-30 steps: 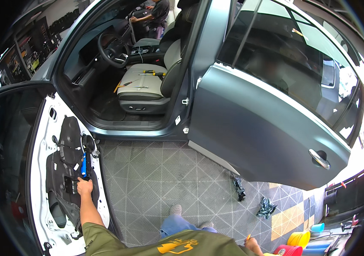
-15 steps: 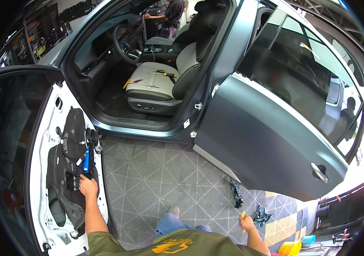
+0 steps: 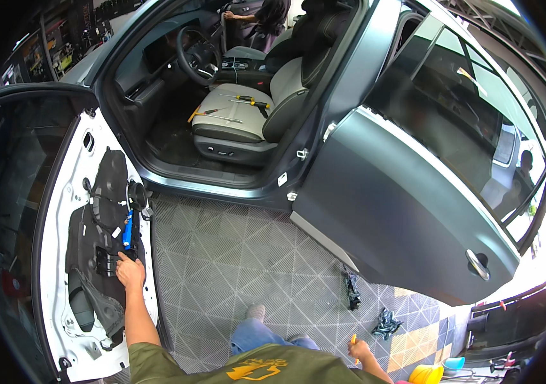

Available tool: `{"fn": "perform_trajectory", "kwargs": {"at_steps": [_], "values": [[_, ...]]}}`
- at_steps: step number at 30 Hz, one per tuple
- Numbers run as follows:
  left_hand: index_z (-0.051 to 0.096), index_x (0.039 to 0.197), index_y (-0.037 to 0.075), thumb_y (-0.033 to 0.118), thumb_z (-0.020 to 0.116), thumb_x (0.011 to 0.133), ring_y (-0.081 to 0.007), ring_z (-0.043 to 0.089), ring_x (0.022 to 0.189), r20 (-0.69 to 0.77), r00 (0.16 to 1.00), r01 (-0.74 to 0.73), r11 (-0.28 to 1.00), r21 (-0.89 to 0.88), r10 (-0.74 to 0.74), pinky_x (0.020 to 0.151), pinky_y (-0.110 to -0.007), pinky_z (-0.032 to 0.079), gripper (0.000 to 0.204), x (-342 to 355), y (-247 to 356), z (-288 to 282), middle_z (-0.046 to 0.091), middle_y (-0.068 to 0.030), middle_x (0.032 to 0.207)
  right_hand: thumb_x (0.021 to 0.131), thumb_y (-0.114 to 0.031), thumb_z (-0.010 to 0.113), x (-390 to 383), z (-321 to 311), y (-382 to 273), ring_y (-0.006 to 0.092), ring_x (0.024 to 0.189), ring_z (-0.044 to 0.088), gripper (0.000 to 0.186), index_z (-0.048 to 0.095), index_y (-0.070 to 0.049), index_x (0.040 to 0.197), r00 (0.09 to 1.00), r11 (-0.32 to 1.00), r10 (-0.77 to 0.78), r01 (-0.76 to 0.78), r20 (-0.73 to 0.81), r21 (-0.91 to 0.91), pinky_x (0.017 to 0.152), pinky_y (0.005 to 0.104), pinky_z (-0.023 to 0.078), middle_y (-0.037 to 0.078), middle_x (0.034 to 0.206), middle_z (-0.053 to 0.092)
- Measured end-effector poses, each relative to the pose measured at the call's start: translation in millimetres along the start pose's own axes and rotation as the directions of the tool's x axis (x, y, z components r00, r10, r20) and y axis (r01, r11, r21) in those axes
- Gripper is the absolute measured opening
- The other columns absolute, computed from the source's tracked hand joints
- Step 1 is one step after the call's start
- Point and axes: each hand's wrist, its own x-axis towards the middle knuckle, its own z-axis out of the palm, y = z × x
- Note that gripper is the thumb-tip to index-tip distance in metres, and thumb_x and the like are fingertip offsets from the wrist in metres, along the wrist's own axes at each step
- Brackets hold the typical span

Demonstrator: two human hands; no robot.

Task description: The person works on the exterior of a car door, using a screwdriver and a plastic pry tool to remove the door handle. They then insert a new handle into the door and use the tools to secure it in place.

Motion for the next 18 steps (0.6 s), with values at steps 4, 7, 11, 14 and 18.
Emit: {"fn": "perform_trajectory", "kwargs": {"at_steps": [4, 7, 11, 14, 18], "values": [[0.027, 0.144, -0.002, 0.03, 0.063, 0.085, -0.0402, 0.04, 0.129, -0.08, 0.997, 0.006, 1.0, -0.015, -0.007, 0.108, -0.046, 0.032, 0.076, -18, 4, 7, 0.037, -0.0279, 0.141, 0.09, -0.025, 0.057, -3, -9, 23, 0.0195, 0.064, 0.068, 0.028, 0.064, 0.001, 0.096, 1.0, 0.996, 0.014, -0.013, -0.008, 0.092, 0.065, 0.0337, 0.054, 0.01, 0.074, 0.068], [0.032, 0.141, -0.002, 0.028, 0.066, 0.082, -0.0401, 0.033, 0.132, -0.22, 0.966, -0.136, 0.991, 0.01, 0.135, 0.108, -0.05, 0.03, 0.075, -49, 24, 12, 0.031, -0.0243, 0.146, 0.09, -0.023, 0.057, -1, -15, 38, 0.0196, 0.061, 0.066, 0.026, 0.064, 0.001, 0.097, 0.999, 0.994, -0.005, 0.009, -0.041, 0.106, 0.062, 0.0337, 0.053, 0.009, 0.072, 0.067], [0.038, 0.138, -0.003, 0.027, 0.065, 0.083, -0.0394, 0.047, 0.123, 0.008, 0.979, -0.193, 0.948, -0.255, 0.202, 0.103, -0.046, 0.038, 0.068, -92, 61, 20, 0.044, -0.0257, 0.136, 0.091, -0.021, 0.056, -14, -18, 61, 0.0189, 0.059, 0.065, 0.023, 0.063, 0.0, 0.097, 0.999, 0.975, 0.016, -0.024, 0.034, 0.222, 0.057, 0.0333, 0.052, 0.008, 0.068, 0.065], [0.04, 0.138, -0.003, 0.027, 0.065, 0.085, -0.0377, 0.048, 0.124, 0.203, 0.926, -0.237, 0.908, -0.346, 0.319, 0.103, -0.042, 0.042, 0.067, -125, 86, 12, 0.047, -0.0268, 0.135, 0.088, -0.031, 0.055, -29, -27, 80, 0.0297, 0.069, 0.069, 0.035, 0.065, -0.002, 0.102, 0.996, 0.954, 0.083, -0.09, 0.037, 0.286, 0.07, 0.0406, 0.053, 0.018, 0.074, 0.068], [0.032, 0.142, -0.006, 0.027, 0.062, 0.086, -0.0405, 0.054, 0.118, 0.174, 0.711, -0.4, 0.595, -0.698, 0.682, 0.102, -0.04, 0.042, 0.071, -122, 177, -24, 0.057, -0.0319, 0.119, 0.089, -0.021, 0.057, -11, -2, 154, 0.0196, 0.058, 0.064, 0.022, 0.064, -0.002, 0.097, 0.996, 0.989, 0.057, -0.048, -0.068, 0.138, 0.055, 0.0335, 0.051, 0.008, 0.065, 0.064]]}}
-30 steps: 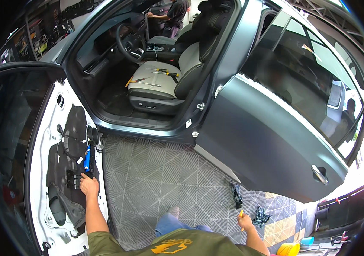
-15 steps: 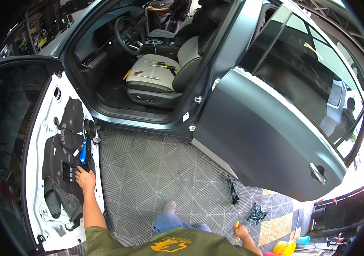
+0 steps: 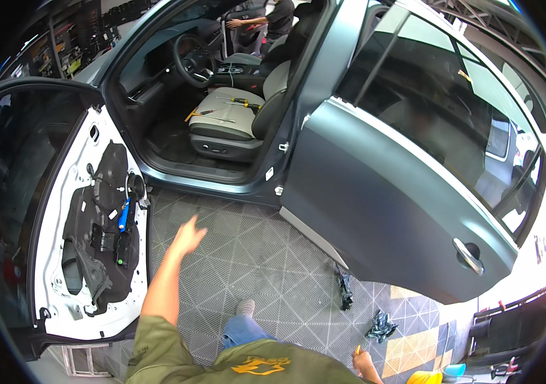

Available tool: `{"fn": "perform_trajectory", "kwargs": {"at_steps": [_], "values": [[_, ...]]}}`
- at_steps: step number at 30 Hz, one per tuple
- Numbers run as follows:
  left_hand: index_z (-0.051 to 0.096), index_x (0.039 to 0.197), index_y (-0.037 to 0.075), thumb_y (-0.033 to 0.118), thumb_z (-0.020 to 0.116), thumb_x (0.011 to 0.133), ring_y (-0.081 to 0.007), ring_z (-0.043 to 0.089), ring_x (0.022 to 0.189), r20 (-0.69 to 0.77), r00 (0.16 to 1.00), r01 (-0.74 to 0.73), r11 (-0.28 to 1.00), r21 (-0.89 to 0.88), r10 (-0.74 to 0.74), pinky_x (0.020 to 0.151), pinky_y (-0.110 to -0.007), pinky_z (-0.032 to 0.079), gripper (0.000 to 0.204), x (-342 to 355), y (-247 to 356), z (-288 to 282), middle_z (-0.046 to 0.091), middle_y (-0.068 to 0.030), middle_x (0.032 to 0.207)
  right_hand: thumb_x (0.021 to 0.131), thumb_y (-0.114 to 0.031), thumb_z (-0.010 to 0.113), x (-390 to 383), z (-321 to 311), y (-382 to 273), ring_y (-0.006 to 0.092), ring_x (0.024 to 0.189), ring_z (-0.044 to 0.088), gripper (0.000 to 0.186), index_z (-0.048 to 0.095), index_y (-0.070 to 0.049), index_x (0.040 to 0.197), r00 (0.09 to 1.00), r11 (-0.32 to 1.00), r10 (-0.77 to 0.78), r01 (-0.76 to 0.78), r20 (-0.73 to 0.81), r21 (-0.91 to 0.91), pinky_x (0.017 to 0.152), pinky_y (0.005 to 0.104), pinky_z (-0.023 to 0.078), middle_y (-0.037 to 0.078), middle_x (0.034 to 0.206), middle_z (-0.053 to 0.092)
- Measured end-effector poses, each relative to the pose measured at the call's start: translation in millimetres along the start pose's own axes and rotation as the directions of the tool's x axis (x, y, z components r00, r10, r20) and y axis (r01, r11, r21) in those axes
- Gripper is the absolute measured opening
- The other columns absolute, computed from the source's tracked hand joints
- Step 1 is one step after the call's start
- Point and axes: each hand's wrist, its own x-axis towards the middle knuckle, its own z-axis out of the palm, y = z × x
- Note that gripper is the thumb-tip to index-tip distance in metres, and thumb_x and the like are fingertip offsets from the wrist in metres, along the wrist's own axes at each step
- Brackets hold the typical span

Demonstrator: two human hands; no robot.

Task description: The person works on the exterior of a car door, using a screwdriver and a plastic pry tool to remove the door handle. They then insert a new handle into the door and use the tools to secure it in place.

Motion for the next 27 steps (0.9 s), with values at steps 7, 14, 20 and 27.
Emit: {"fn": "perform_trajectory", "kwargs": {"at_steps": [7, 14, 20, 27], "values": [[0.04, 0.137, -0.002, 0.022, 0.048, 0.086, -0.0421, 0.06, 0.104, -0.351, 0.703, -0.5, 0.781, 0.375, 0.618, 0.09, -0.048, 0.048, 0.057, 153, 294, -164, 0.064, -0.0266, 0.108, 0.087, -0.019, 0.057, 29, -26, -47, 0.0207, 0.052, 0.061, 0.023, 0.064, 0.0, 0.098, 0.996, 0.997, -0.032, 0.038, -0.088, 0.07, 0.047, 0.0355, 0.05, 0.011, 0.065, 0.062], [0.04, 0.142, 0.004, 0.002, 0.054, 0.081, -0.0274, 0.056, 0.121, -0.291, 0.916, -0.101, 0.862, 0.498, 0.276, 0.098, -0.038, 0.046, 0.063, 192, 359, -207, 0.056, -0.0149, 0.132, 0.083, -0.006, 0.05, -3, -16, -114, 0.0182, 0.045, 0.053, 0.02, 0.061, 0.0, 0.098, 0.997, 0.964, -0.036, 0.052, -0.064, 0.261, 0.042, 0.0351, 0.048, 0.006, 0.058, 0.054], [0.031, 0.147, 0.01, -0.001, 0.056, 0.079, -0.0271, 0.057, 0.12, -0.265, 0.934, -0.053, 0.823, 0.566, 0.242, 0.096, -0.04, 0.048, 0.073, 208, 362, -222, 0.055, -0.0128, 0.134, 0.087, -0.02, 0.047, 8, 57, -40, 0.0301, 0.061, 0.057, 0.04, 0.043, -0.002, 0.123, 0.991, 0.993, -0.118, 0.117, 0.055, 0.021, 0.054, 0.0438, 0.047, 0.017, 0.077, 0.059], [0.057, 0.127, 0.004, -0.004, 0.056, 0.074, -0.0304, 0.058, 0.117, -0.213, 0.944, -0.109, 0.849, 0.517, 0.251, 0.092, -0.042, 0.05, 0.054, 241, 350, -217, 0.059, -0.0163, 0.128, 0.091, -0.029, 0.042, 16, 90, 23, 0.0376, 0.066, 0.061, 0.055, 0.032, 0.0, 0.138, 0.973, 0.929, -0.215, 0.23, 0.083, -0.289, 0.056, 0.0495, 0.047, 0.023, 0.082, 0.063]]}}
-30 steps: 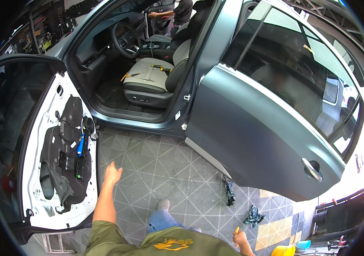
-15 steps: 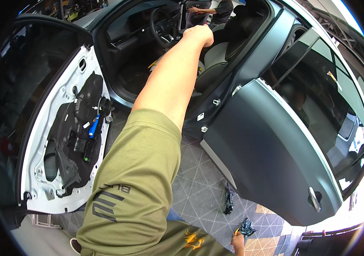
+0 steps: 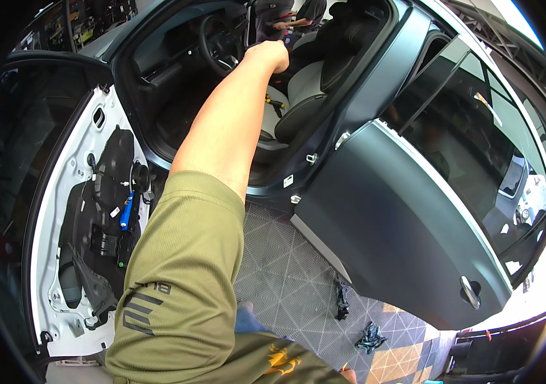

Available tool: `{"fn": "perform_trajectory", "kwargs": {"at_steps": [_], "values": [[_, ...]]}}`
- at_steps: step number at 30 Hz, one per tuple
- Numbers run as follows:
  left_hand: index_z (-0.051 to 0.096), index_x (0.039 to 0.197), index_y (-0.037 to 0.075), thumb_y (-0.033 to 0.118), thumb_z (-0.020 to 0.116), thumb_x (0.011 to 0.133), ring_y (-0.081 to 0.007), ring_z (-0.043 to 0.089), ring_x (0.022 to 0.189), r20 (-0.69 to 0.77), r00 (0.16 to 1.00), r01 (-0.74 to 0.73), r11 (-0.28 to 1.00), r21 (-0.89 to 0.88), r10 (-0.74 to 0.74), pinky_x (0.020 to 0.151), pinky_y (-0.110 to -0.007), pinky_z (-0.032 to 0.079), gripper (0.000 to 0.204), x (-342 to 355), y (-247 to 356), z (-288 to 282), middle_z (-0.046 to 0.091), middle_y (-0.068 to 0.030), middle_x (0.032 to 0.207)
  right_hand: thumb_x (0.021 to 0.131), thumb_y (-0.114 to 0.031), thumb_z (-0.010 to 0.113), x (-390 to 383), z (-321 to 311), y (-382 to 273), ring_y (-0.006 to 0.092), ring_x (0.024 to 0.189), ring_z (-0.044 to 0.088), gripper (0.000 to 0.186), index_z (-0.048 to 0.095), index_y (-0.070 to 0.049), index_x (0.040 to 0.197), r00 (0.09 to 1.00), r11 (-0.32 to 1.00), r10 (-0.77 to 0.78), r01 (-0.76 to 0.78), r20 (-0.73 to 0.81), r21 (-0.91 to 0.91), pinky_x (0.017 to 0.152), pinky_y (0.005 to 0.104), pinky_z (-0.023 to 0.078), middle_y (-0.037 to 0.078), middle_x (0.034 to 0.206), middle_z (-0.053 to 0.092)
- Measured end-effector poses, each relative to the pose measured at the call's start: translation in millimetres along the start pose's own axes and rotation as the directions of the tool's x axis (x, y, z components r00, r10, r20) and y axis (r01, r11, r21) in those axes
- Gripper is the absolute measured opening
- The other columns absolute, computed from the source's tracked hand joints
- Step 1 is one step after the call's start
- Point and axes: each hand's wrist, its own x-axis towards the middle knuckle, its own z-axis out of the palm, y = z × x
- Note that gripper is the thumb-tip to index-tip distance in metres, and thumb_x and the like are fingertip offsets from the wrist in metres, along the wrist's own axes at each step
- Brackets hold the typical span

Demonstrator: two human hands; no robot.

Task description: The person works on the exterior of a car door, using a screwdriver and a plastic pry tool to remove the door handle. They then insert a new handle into the door and use the tools to secure it in place.

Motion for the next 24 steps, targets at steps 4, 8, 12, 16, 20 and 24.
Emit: {"fn": "perform_trajectory", "kwargs": {"at_steps": [4, 8, 12, 16, 20, 24], "values": [[0.067, 0.113, 0.002, -0.002, 0.056, 0.071, -0.0316, 0.062, 0.112, 0.021, 1.0, -0.006, 1.0, 0.029, 0.005, 0.089, -0.041, 0.051, 0.044, -5, -9, -5, 0.063, -0.0183, 0.119, 0.087, -0.015, 0.047, 17, -62, -58, 0.026, 0.055, 0.057, 0.035, 0.049, 0.0, 0.118, 0.992, 0.946, 0.123, -0.115, -0.006, 0.302, 0.048, 0.0408, 0.046, 0.014, 0.071, 0.059], [0.036, 0.144, 0.01, -0.007, 0.065, 0.07, -0.0372, 0.056, 0.117, 0.149, 0.988, 0.03, 0.999, 0.017, -0.032, 0.092, -0.048, 0.047, 0.081, 18, -26, 13, 0.058, -0.02, 0.126, 0.084, -0.007, 0.054, 20, -109, -99, 0.018, 0.049, 0.056, 0.026, 0.062, 0.001, 0.108, 0.947, 0.672, 0.288, -0.303, 0.138, 0.675, 0.043, 0.0347, 0.046, 0.009, 0.065, 0.06], [0.039, 0.142, 0.006, -0.006, 0.066, 0.068, -0.0365, 0.056, 0.117, 0.123, 0.992, -0.004, 0.999, 0.037, 0.0, 0.093, -0.047, 0.047, 0.08, 26, -38, 30, 0.058, -0.0207, 0.126, 0.085, -0.008, 0.056, 12, -131, -128, 0.0186, 0.049, 0.057, 0.027, 0.062, 0.001, 0.11, 0.951, 0.771, 0.303, -0.279, 0.056, 0.572, 0.043, 0.0348, 0.046, 0.009, 0.066, 0.06], [0.045, 0.137, 0.006, 0.001, 0.062, 0.072, -0.0362, 0.057, 0.116, 0.134, 0.99, -0.038, 0.999, -0.014, 0.039, 0.095, -0.045, 0.047, 0.067, 13, -43, 48, 0.058, -0.0203, 0.125, 0.085, -0.008, 0.057, 1, -134, -135, 0.0186, 0.05, 0.058, 0.026, 0.063, 0.0, 0.109, 0.953, 0.81, 0.286, -0.296, 0.099, 0.506, 0.044, 0.0348, 0.047, 0.009, 0.065, 0.06], [0.055, 0.123, 0.004, 0.011, 0.053, 0.082, -0.0383, 0.058, 0.111, -0.087, 0.989, -0.131, 0.983, -0.131, 0.12, 0.093, -0.046, 0.048, 0.042, -21, -51, 130, 0.061, -0.0228, 0.117, 0.09, -0.017, 0.05, -3, -115, -118, 0.035, 0.083, 0.059, 0.03, 0.061, -0.001, 0.113, 0.983, 0.982, 0.091, -0.116, 0.161, 0.15, 0.072, 0.0434, 0.048, 0.02, 0.091, 0.062], [0.053, 0.122, 0.001, 0.018, 0.052, 0.085, -0.0378, 0.059, 0.109, 0.18, 0.979, -0.05, 0.969, -0.242, 0.096, 0.091, -0.048, 0.049, 0.041, -115, -66, 296, 0.06, -0.0264, 0.116, 0.091, -0.023, 0.044, -17, -122, -128, 0.0457, 0.084, 0.061, 0.033, 0.063, -0.002, 0.107, 0.999, 0.982, 0.015, -0.007, -0.041, 0.188, 0.069, 0.0524, 0.048, 0.027, 0.087, 0.065]]}}
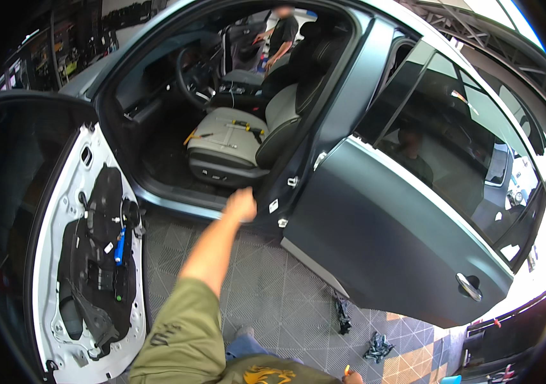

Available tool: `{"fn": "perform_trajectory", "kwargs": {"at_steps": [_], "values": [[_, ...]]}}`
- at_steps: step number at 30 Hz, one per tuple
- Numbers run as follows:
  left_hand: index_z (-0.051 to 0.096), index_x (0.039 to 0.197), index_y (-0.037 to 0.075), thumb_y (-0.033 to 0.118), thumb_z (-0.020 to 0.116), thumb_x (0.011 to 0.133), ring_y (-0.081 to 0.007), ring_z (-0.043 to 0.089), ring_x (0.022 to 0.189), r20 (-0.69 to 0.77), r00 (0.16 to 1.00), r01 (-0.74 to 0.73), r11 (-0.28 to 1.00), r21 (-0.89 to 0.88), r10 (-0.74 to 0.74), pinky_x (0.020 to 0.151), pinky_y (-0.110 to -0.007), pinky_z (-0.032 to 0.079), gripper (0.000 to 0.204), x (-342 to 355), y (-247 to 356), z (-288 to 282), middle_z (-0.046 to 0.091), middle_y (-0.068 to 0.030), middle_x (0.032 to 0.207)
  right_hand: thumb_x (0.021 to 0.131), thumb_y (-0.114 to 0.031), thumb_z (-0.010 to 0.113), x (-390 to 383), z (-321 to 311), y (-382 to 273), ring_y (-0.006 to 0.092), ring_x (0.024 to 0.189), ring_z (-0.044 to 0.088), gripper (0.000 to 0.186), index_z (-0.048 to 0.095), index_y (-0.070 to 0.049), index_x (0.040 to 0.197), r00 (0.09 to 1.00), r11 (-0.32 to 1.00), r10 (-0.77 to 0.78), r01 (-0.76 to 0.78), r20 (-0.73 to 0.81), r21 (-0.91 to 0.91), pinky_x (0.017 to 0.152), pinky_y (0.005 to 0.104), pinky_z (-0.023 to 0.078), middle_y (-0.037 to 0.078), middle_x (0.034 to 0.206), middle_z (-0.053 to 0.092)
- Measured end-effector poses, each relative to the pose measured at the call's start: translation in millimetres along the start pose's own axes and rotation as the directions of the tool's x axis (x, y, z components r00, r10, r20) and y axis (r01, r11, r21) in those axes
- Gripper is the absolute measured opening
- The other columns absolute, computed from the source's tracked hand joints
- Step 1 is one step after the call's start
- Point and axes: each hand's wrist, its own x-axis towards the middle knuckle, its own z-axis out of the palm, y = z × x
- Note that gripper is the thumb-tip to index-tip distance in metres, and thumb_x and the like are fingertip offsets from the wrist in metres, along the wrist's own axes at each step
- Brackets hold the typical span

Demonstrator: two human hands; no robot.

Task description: The person works on the exterior of a car door, using a screwdriver and a plastic pry tool to remove the door handle. They then insert a new handle into the door and use the tools to secure it in place.

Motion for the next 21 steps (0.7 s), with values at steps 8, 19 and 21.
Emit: {"fn": "perform_trajectory", "kwargs": {"at_steps": [8, 19, 21], "values": [[0.067, 0.113, 0.001, 0.022, 0.061, 0.08, -0.0302, 0.063, 0.104, 0.961, 0.255, -0.042, 0.991, 0.124, -0.109, 0.086, -0.044, 0.05, 0.04, -311, 9, 269, 0.063, -0.0188, 0.119, 0.097, -0.04, 0.04, -2, 32, 59, 0.0424, 0.063, 0.059, 0.044, 0.064, -0.003, 0.093, 0.982, 0.981, -0.051, 0.084, -0.184, 0.176, 0.06, 0.0509, 0.045, 0.026, 0.067, 0.06], [0.07, 0.104, 0.001, 0.023, 0.056, 0.083, -0.0337, 0.061, 0.108, 0.805, 0.59, -0.145, 0.973, 0.18, -0.061, 0.09, -0.041, 0.049, 0.034, -356, 24, 293, 0.063, -0.0217, 0.115, 0.094, -0.027, 0.048, -48, 42, 178, 0.0225, 0.046, 0.052, 0.028, 0.065, -0.006, 0.088, 0.98, 0.956, 0.198, -0.193, 0.0, 0.223, 0.046, 0.0389, 0.043, 0.011, 0.056, 0.056], [0.069, 0.107, 0.002, 0.025, 0.057, 0.083, -0.0339, 0.06, 0.11, 0.747, 0.649, 0.014, 0.984, 0.176, -0.143, 0.092, -0.041, 0.048, 0.035, -357, 16, 297, 0.063, -0.0214, 0.116, 0.093, -0.025, 0.049, -43, 41, 184, 0.022, 0.047, 0.053, 0.025, 0.065, -0.005, 0.09, 0.984, 0.965, 0.176, -0.178, 0.03, 0.19, 0.046, 0.0382, 0.043, 0.011, 0.057, 0.056]]}}
